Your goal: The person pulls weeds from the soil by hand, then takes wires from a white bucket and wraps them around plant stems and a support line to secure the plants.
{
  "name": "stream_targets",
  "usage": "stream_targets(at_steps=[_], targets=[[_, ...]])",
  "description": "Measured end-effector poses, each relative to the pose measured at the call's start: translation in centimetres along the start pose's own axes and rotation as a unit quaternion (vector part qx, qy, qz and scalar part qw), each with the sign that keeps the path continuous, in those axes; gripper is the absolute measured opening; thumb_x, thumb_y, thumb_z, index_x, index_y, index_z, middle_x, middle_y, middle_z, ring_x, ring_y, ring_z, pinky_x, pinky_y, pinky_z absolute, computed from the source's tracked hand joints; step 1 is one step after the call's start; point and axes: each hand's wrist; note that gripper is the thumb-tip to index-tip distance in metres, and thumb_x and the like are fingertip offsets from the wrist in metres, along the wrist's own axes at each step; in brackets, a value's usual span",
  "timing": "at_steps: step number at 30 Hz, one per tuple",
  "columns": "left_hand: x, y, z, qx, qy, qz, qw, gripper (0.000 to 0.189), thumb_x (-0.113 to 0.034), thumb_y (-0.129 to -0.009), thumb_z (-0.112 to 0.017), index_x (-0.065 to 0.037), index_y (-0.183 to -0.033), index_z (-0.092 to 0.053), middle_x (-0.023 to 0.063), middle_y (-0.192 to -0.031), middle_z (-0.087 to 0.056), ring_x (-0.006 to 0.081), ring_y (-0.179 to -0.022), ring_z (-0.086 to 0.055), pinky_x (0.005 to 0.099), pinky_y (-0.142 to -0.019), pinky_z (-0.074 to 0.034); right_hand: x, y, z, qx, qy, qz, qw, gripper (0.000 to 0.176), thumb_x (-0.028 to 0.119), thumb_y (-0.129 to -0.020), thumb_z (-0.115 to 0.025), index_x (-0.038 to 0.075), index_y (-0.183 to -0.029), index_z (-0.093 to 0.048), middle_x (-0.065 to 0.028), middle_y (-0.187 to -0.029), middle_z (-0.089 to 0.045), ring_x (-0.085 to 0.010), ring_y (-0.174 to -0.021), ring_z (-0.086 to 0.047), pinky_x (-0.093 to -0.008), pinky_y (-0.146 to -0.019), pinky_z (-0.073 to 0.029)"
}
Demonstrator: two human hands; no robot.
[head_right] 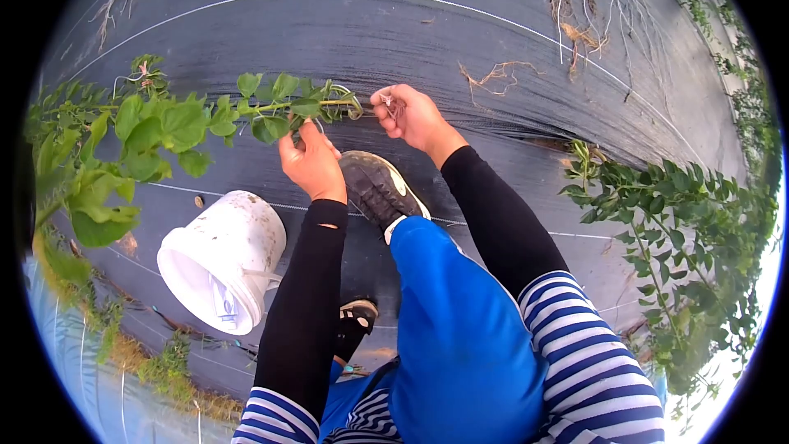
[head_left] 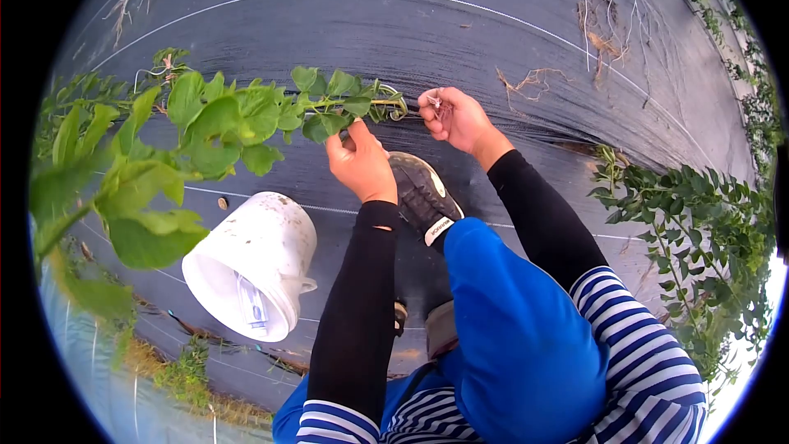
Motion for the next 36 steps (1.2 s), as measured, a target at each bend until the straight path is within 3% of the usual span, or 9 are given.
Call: stream_targets(at_steps=[9,11,15,17,22,24,27,31,36], targets=[[1.5,-1.8,1.6,-0.028,-0.160,-0.107,0.981,0.016,-0.014,-0.084,-0.055,-0.001,-0.092,-0.060,-0.0016,-0.055,-0.049,0.0046,-0.045,-0.041,0.0210,-0.041,-0.029,-1.5,0.8,-0.6,-0.039,0.002,-0.001,0.999,0.026,0.025,-0.086,-0.039,0.005,-0.085,-0.055,-0.0007,-0.064,-0.048,-0.0090,-0.049,-0.039,-0.0225,-0.041,-0.027],[0.6,-1.2,1.3,-0.033,-0.106,-0.064,0.992,0.019,-0.014,-0.085,-0.054,0.001,-0.094,-0.061,0.0033,-0.078,-0.063,0.0126,-0.067,-0.057,0.0256,-0.064,-0.044,-1.7,0.7,-0.9,-0.034,0.009,0.002,0.999,0.027,0.026,-0.087,-0.039,0.005,-0.085,-0.056,-0.0005,-0.064,-0.048,-0.0086,-0.049,-0.039,-0.0221,-0.040,-0.027],[1.8,-1.9,1.5,-0.044,0.010,-0.021,0.999,0.018,-0.013,-0.085,-0.052,0.001,-0.094,-0.060,0.0023,-0.085,-0.062,0.0114,-0.066,-0.055,0.0261,-0.059,-0.043,-1.9,0.8,-1.3,-0.015,0.020,0.010,1.000,0.028,0.027,-0.088,-0.039,0.005,-0.085,-0.056,0.0001,-0.064,-0.048,-0.0076,-0.049,-0.039,-0.0212,-0.040,-0.027],[1.7,-1.9,1.6,-0.042,0.013,-0.007,0.999,0.015,-0.018,-0.086,-0.052,-0.007,-0.088,-0.061,-0.0085,-0.059,-0.038,0.0004,-0.048,-0.028,0.0190,-0.043,-0.020,-2.1,0.9,-1.5,-0.017,0.022,0.012,1.000,0.029,0.027,-0.088,-0.039,0.005,-0.084,-0.056,0.0002,-0.064,-0.048,-0.0075,-0.049,-0.039,-0.0213,-0.040,-0.027],[-0.6,0.0,2.8,-0.008,0.065,0.087,0.994,0.018,-0.022,-0.085,-0.051,-0.007,-0.091,-0.056,-0.0047,-0.065,-0.042,0.0052,-0.055,-0.037,0.0208,-0.050,-0.030,-2.9,1.3,-2.0,-0.017,0.036,0.030,0.999,0.027,0.024,-0.086,-0.040,0.004,-0.083,-0.058,0.0001,-0.064,-0.049,-0.0067,-0.049,-0.039,-0.0199,-0.041,-0.027],[-0.3,0.6,4.0,0.016,0.095,0.105,0.990,0.019,-0.023,-0.085,-0.051,-0.007,-0.092,-0.055,-0.0022,-0.069,-0.048,0.0079,-0.059,-0.044,0.0225,-0.055,-0.037,-2.6,2.5,-3.5,0.003,0.186,0.087,0.979,0.025,0.019,-0.084,-0.041,0.002,-0.083,-0.059,-0.0013,-0.066,-0.051,-0.0082,-0.052,-0.045,-0.0216,-0.046,-0.035],[0.6,1.6,6.7,0.168,0.302,0.264,0.901,0.021,-0.016,-0.079,-0.047,-0.005,-0.095,-0.053,0.0085,-0.098,-0.059,0.0230,-0.098,-0.056,0.0367,-0.087,-0.043,-3.1,4.6,-6.6,0.054,0.462,0.289,0.836,0.016,0.014,-0.076,-0.047,0.004,-0.085,-0.057,-0.0052,-0.077,-0.056,-0.0188,-0.068,-0.057,-0.0307,-0.060,-0.047],[3.1,2.6,8.8,0.210,0.362,0.344,0.841,0.031,-0.019,-0.084,-0.042,-0.003,-0.108,-0.053,0.0096,-0.108,-0.056,0.0218,-0.104,-0.052,0.0343,-0.092,-0.040,-3.0,5.6,-9.9,0.199,0.643,0.417,0.610,0.021,0.019,-0.065,-0.057,0.009,-0.083,-0.056,-0.0068,-0.080,-0.055,-0.0261,-0.074,-0.056,-0.0362,-0.065,-0.045],[3.0,2.5,8.9,0.292,0.448,0.276,0.798,0.040,-0.029,-0.092,-0.032,-0.003,-0.119,-0.045,0.0088,-0.122,-0.047,0.0230,-0.117,-0.042,0.0373,-0.099,-0.035,-4.8,5.0,-10.4,0.238,0.660,0.489,0.518,0.025,0.022,-0.065,-0.060,0.007,-0.085,-0.055,-0.0070,-0.085,-0.053,-0.0260,-0.080,-0.052,-0.0372,-0.072,-0.041]])
Point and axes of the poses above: each hand's wrist, its own y-axis away from the middle knuckle, its own z-axis out of the back of the hand, x = y × z
